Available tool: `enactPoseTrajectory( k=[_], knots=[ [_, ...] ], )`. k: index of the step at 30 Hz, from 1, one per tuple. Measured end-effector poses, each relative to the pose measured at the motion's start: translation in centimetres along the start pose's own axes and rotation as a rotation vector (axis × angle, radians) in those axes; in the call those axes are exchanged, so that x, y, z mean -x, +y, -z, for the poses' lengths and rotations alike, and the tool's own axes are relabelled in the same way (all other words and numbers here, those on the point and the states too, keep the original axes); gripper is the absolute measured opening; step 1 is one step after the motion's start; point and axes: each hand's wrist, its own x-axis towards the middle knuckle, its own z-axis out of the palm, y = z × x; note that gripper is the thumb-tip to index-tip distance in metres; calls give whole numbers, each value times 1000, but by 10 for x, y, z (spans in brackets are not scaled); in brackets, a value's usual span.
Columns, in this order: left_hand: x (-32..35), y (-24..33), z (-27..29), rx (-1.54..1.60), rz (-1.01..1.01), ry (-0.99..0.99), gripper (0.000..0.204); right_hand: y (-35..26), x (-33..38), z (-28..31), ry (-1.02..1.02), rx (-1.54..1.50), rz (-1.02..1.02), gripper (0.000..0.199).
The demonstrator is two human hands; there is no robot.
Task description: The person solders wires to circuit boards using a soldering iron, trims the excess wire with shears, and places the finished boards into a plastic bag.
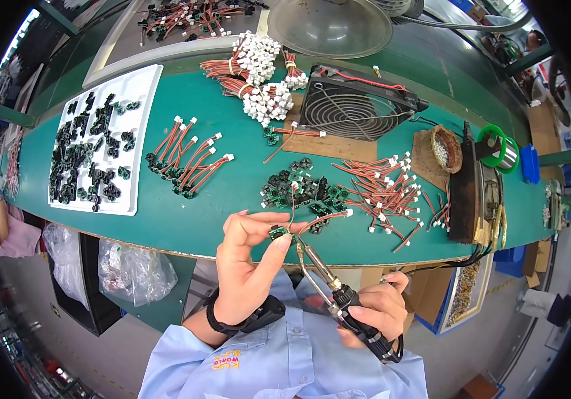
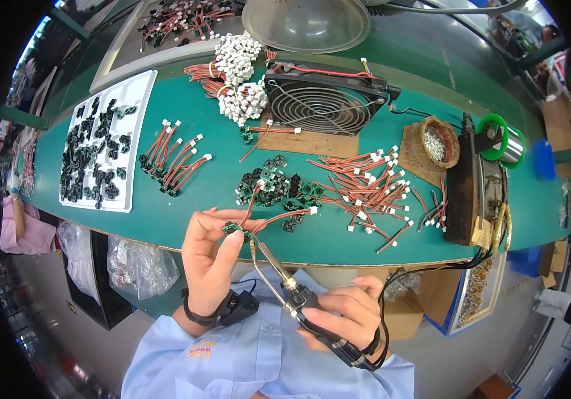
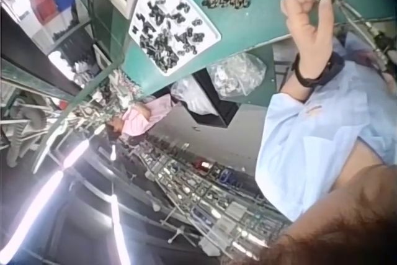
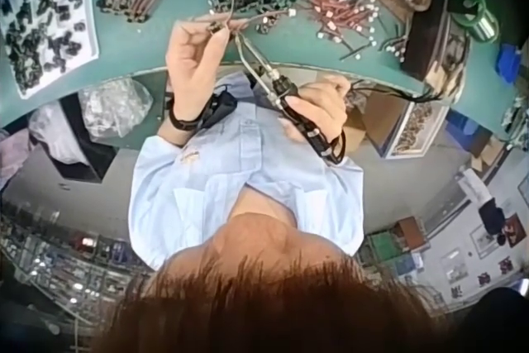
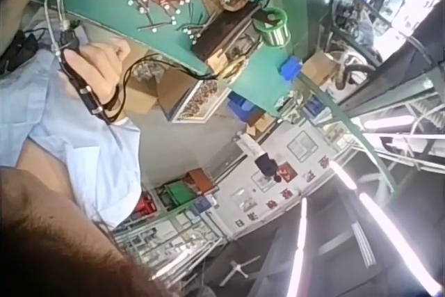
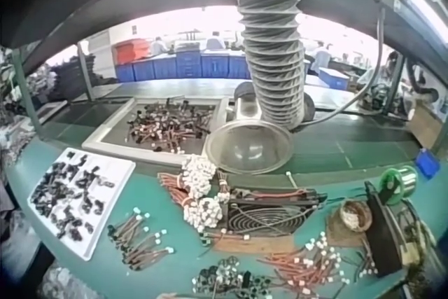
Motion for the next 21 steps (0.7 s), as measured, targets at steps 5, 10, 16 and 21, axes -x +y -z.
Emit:
enactPoseTrajectory(
  k=[5,10,16,21],
  knots=[
    [-2,3,0,-54,-10,26,15,-3,-1,1,-13,33,-7,42],
    [-2,7,-3,-60,-28,41,16,-6,1,2,-12,59,-7,41],
    [-2,5,-2,-70,-35,44,16,-6,2,1,0,71,6,41],
    [-1,8,-1,-102,-41,16,12,-6,2,-1,21,68,13,41]
  ],
)
